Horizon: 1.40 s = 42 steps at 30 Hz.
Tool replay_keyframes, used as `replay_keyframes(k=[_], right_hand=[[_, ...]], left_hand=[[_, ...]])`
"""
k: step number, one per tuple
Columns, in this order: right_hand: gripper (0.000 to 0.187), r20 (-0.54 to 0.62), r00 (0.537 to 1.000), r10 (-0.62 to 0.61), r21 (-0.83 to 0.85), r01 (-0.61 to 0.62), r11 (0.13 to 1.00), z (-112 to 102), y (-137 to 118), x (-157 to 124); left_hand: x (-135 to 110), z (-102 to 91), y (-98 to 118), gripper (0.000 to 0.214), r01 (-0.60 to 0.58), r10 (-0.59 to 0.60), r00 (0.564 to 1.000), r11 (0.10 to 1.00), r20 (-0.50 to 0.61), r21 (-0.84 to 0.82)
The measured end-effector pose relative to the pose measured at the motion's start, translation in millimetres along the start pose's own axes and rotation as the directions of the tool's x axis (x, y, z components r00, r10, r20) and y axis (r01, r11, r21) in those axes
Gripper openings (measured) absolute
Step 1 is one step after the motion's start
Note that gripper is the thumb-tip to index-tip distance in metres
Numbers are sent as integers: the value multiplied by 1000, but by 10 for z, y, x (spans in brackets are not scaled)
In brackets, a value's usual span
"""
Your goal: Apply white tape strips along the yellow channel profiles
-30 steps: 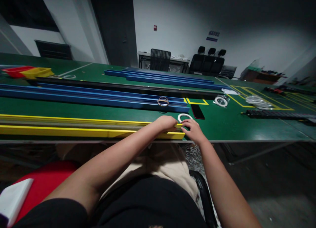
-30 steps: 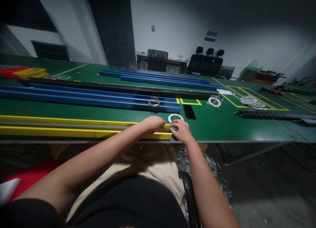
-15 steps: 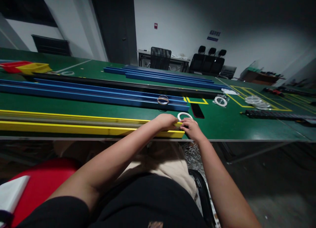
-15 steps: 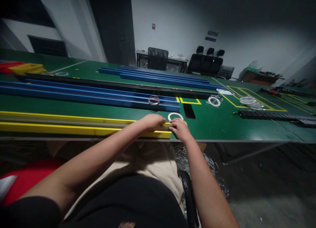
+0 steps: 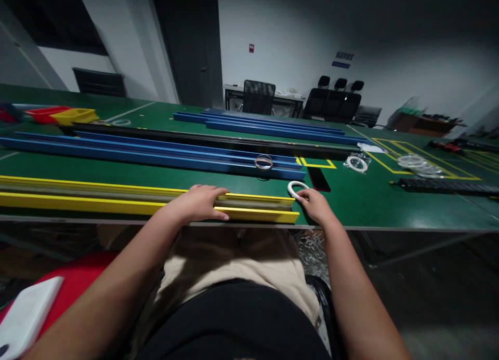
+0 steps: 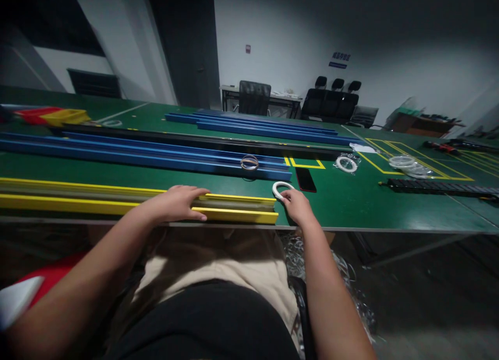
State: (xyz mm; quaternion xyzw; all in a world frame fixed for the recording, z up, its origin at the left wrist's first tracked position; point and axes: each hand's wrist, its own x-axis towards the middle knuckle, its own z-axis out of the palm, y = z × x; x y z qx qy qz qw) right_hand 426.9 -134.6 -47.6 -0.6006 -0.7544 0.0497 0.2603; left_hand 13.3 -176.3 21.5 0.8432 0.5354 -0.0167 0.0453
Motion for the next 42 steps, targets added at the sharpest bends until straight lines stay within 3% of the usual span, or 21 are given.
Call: replay_keyframes(k=[3, 5, 9, 11, 14, 20, 23, 25, 29, 31, 32, 34, 36, 38, 40, 42], right_hand=[[19, 133, 990, -39, 80, 29, 996, -167, -205, 195], [18, 186, 974, -127, 124, 105, 987, -185, -498, 339], [48, -14, 953, -303, 76, 303, 950, 89, -1286, 438], [51, 42, 937, -348, -2, 348, 937, 252, -1607, 338], [56, 137, 947, -291, -147, 310, 939, 338, -1845, 99], [63, 176, 947, -269, -358, 316, 878, 154, -1849, -80], [58, 190, 964, -186, -400, 249, 882, 11, -1623, -70], [53, 177, 975, -132, -406, 194, 893, -168, -1235, -98], [46, 187, 981, 54, -380, 22, 925, -720, -79, -228], [48, 132, 966, 223, -432, -147, 890, -940, 321, -273], [54, 138, 944, 299, -463, -205, 862, -989, 391, -283], [63, 159, 934, 320, -470, -214, 856, -930, 243, -283], [59, 135, 984, 114, -400, -52, 915, -689, -194, -276], [52, 105, 985, -135, -362, 164, 918, -381, -691, -277], [51, 11, 980, -200, -414, 187, 891, -142, -1014, -286], [49, -36, 977, -212, -430, 176, 886, -60, -1038, -304]], left_hand=[[-77, 65, -24, 84, 27, -22, 996, 998, -83, 50], [-86, 79, 27, 82, 37, -29, 993, 997, -118, 65], [-103, 78, 78, 80, 35, -24, 990, 997, -142, 73], [-127, 88, 64, 78, 27, -15, 986, 997, -167, 71], [-162, 121, 34, 75, -2, 14, 976, 998, -217, 55], [-154, 154, 68, 77, -132, 123, 953, 991, -276, -13], [-194, 135, -38, 78, -184, 173, 939, 983, -298, -11], [-277, 118, -233, 81, -137, 135, 946, 991, -296, 15], [-463, 119, -628, 83, 27, -8, 967, 997, -254, 71], [-448, 148, -591, 77, 45, -17, 965, 994, -261, 103], [-396, 168, -489, 73, 42, -7, 960, 992, -280, 117], [-214, 211, -148, 67, 28, 16, 947, 991, -321, 131], [22, 247, 270, 63, 19, 27, 932, 992, -363, 121], [228, 262, 630, 64, -28, 69, 923, 993, -379, 114], [333, 253, 820, 66, -89, 118, 920, 992, -373, 94], [302, 224, 783, 70, -167, 181, 918, 984, -354, 69]])
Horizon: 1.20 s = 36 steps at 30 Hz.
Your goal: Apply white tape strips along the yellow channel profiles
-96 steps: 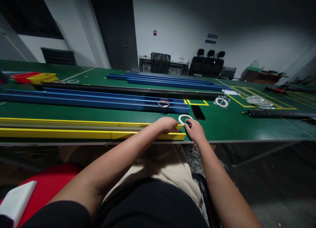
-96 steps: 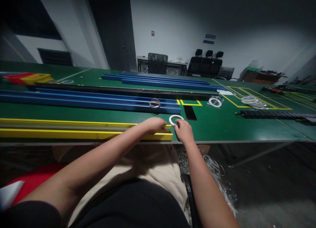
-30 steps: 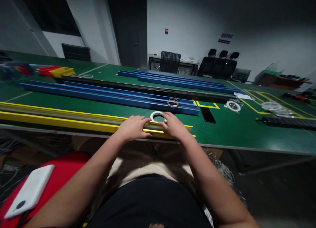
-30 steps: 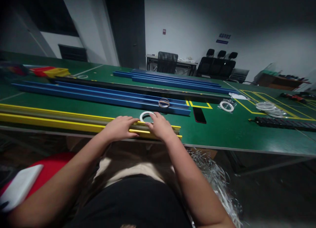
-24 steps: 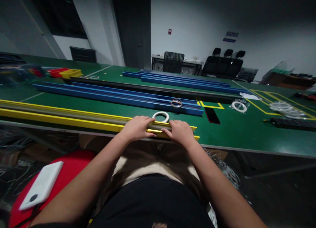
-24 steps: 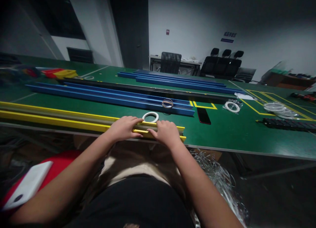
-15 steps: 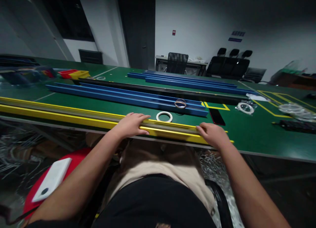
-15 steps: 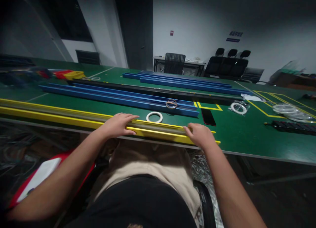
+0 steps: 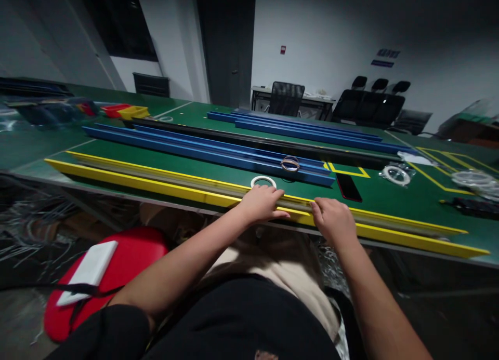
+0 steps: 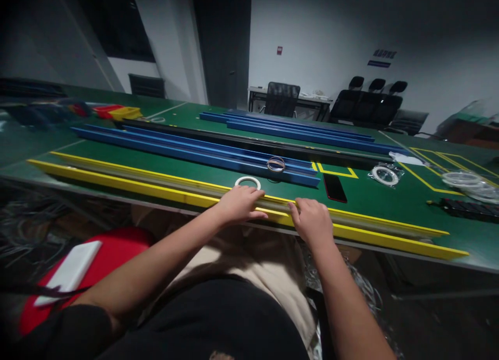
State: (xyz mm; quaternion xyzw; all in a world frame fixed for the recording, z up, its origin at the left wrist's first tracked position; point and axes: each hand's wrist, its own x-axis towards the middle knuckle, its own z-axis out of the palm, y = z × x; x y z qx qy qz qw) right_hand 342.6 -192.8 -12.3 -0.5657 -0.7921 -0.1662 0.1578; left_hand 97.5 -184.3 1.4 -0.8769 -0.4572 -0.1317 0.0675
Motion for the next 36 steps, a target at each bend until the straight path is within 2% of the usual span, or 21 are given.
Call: replay_keyframes(k=[1, 3, 5, 6, 8, 10, 11, 13, 15, 17, 18, 20, 22, 24, 27, 30, 34, 36], right_hand=[[48, -4, 1000, 9, -2, -9, 1000, 23, 101, -36], [47, 10, 999, 39, -6, -39, 999, 56, 519, -163], [46, -6, 990, 142, -9, -142, 990, 78, 1121, -346], [47, -1, 979, 203, -4, -203, 979, 84, 1442, -445], [46, 48, 945, 324, 21, -325, 945, 82, 2014, -611], [45, 87, 895, 437, 29, -441, 897, 55, 2341, -679], [45, 107, 876, 470, 17, -475, 880, 34, 2368, -664], [48, 136, 884, 447, -15, -449, 893, -16, 2117, -545], [47, 125, 965, 229, 50, -237, 970, -59, 1528, -348], [44, 129, 992, 12, 100, -25, 995, -80, 792, -144], [45, 120, 992, -38, 93, 27, 995, -83, 443, -59], [49, 99, 994, -54, 43, 50, 998, -79, -94, 53], [51, 57, 998, 37, -27, -35, 999, -70, -339, 85], [51, 15, 995, 100, -56, -99, 994, -56, -309, 52], [46, -26, 996, 84, -38, -85, 996, -24, 75, -85], [43, -42, 994, 102, -49, -105, 993, 1, 678, -301], [45, -38, 973, 226, -77, -229, 971, -19, 1573, -621], [48, -3, 960, 280, -82, -279, 957, -44, 1901, -729]], left_hand=[[-71, -39, -92, 71, -24, 24, 1000, 1000, 6, -18], [-302, -139, -395, 75, -29, 29, 999, 999, 16, -17], [-584, -241, -780, 82, 92, -93, 995, 995, 43, 34], [-716, -285, -966, 87, 143, -148, 985, 987, 83, 67], [-914, -348, -1257, 82, 195, -211, 968, 973, 134, 124], [-993, -374, -1392, 73, 162, -184, 969, 977, 163, 139], [-988, -373, -1399, 69, 145, -168, 971, 980, 167, 140], [-909, -347, -1321, 65, 129, -151, 975, 982, 161, 139], [-765, -297, -1158, 65, 132, -151, 978, 982, 144, 137], [-587, -232, -937, 66, 129, -145, 981, 984, 125, 125], [-492, -198, -810, 66, 125, -138, 984, 986, 117, 113], [-305, -131, -538, 66, 112, -119, 988, 990, 99, 82], [-143, -76, -274, 65, 96, -100, 993, 994, 63, 59], [-35, -42, -72, 63, 56, -58, 998, 997, 34, 47], [-23, -48, 18, 59, -80, 79, 997, 997, 15, 14], [-199, -112, -173, 63, -140, 140, 990, 990, 6, -1], [-535, -202, -590, 65, 13, -14, 999, 1000, 30, 28], [-633, -211, -721, 63, 37, -39, 999, 999, 38, 36]])
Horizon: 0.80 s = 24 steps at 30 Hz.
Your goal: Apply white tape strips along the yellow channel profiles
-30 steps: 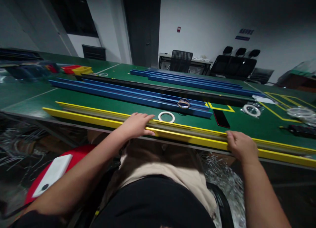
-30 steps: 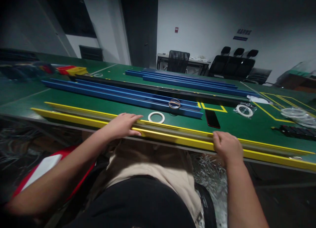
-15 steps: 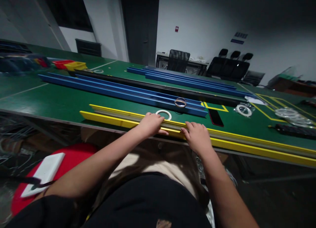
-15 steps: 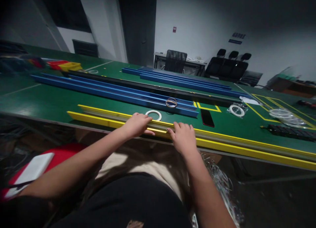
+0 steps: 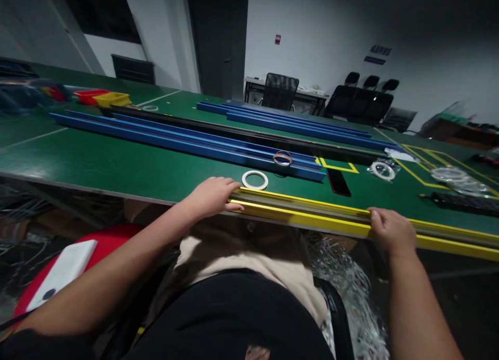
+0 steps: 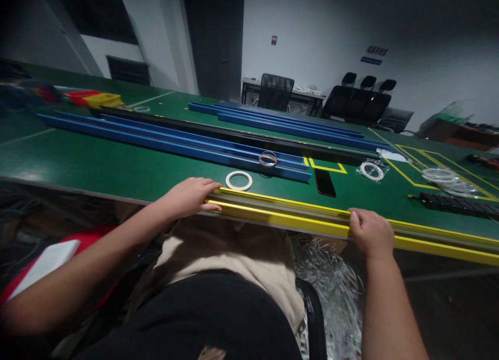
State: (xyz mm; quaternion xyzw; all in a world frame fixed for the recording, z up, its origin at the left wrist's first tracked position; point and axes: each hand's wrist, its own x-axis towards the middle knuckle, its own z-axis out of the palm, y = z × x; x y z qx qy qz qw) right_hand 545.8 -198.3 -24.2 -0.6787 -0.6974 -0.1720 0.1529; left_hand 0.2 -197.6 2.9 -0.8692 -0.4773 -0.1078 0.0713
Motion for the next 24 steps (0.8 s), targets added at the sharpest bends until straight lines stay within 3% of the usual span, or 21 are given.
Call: replay_keyframes(k=[3, 6, 8, 13, 16, 19, 24], right_hand=[[50, 55, 996, 64, -22, -63, 998, -3, 176, 12], [51, 24, 994, 103, 17, -104, 994, 0, -56, 56], [47, -28, 998, 60, 103, -57, 993, -12, -380, 95], [35, -93, 971, -222, 256, 238, 937, -146, -1442, 194], [31, -99, 960, -260, 246, 277, 929, -205, -1974, 237], [30, -67, 979, -194, 170, 202, 964, -173, -2260, 248], [37, -111, 988, -111, 100, 122, 987, -39, -2313, 196]], left_hand=[[6, 47, -31, 59, -31, 32, 999, 999, -20, 29], [154, 121, 92, 58, -44, 46, 998, 998, -48, 41], [299, 174, 234, 59, -52, 54, 997, 998, -61, 26], [646, 283, 657, 61, -78, 75, 991, 997, -109, -26], [732, 309, 772, 62, -78, 65, 990, 992, -124, -96], [711, 316, 707, 59, -122, 88, 985, 965, -150, -231], [537, 366, 418, 57, -150, 47, 972, 877, -230, -457]])
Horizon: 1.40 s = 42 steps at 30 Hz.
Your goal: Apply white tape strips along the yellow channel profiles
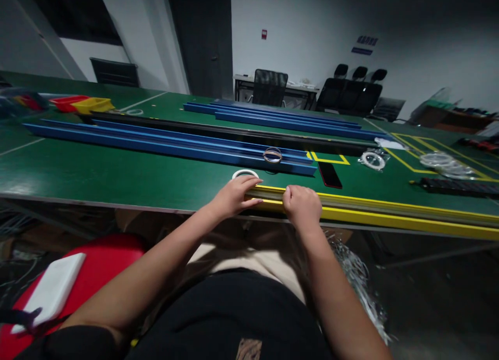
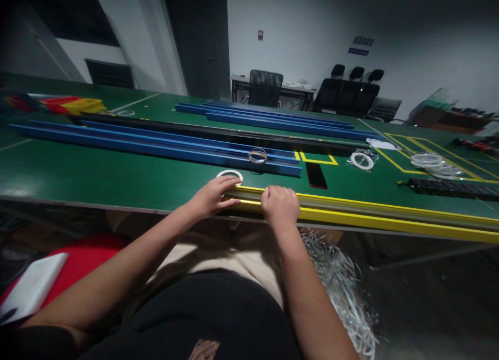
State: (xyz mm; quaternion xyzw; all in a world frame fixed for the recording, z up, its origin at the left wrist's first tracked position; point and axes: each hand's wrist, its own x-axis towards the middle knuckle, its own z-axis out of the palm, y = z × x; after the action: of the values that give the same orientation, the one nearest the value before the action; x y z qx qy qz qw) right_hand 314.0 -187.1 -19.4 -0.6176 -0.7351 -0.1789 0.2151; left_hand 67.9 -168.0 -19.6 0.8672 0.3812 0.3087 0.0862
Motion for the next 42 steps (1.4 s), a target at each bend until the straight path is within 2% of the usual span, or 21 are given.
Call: replay_keyframes(k=[3, 6, 17, 22, 26, 28, 31, 33, 35, 38, 42], right_hand=[[37, -40, 999, -36, 5, 37, 999, 32, 31, -41], [36, -65, 996, -56, 23, 58, 998, 43, 47, -62], [37, -60, 994, -86, 104, 92, 990, 102, 102, -106], [37, -72, 993, -91, 117, 99, 988, 107, 103, -109], [36, -64, 994, -94, 127, 101, 987, 90, 98, -114], [36, -61, 994, -94, 128, 101, 987, 82, 96, -114], [37, -62, 993, -97, 122, 104, 987, 84, 99, -114], [37, -69, 992, -103, 116, 110, 987, 96, 104, -113], [35, -88, 990, -106, 113, 116, 987, 113, 108, -111], [33, -129, 985, -111, 114, 126, 985, 138, 112, -107], [31, -157, 981, -118, 113, 136, 984, 151, 111, -105]], left_hand=[[-134, -22, -114, 60, 113, -115, 993, 991, -25, -76], [-216, 4, -158, 63, 200, -199, 980, 974, 17, -106], [-265, 41, -135, 61, 232, -232, 973, 970, 17, -70], [-310, 10, -74, 59, 246, -243, 965, 969, -101, 13], [-351, -58, -70, 32, 285, -267, 943, 956, -198, 69], [-363, -87, -107, 32, 298, -287, 936, 954, -206, 24], [-368, -93, -192, 36, 317, -318, 945, 948, -82, -27], [-369, -72, -244, 33, 309, -309, 950, 951, 41, 13], [-372, -42, -281, 31, 289, -299, 948, 952, 108, 100], [-381, -5, -303, 33, 275, -303, 946, 938, 113, 210], [-390, 11, -280, 35, 272, -302, 949, 932, 94, 241]])
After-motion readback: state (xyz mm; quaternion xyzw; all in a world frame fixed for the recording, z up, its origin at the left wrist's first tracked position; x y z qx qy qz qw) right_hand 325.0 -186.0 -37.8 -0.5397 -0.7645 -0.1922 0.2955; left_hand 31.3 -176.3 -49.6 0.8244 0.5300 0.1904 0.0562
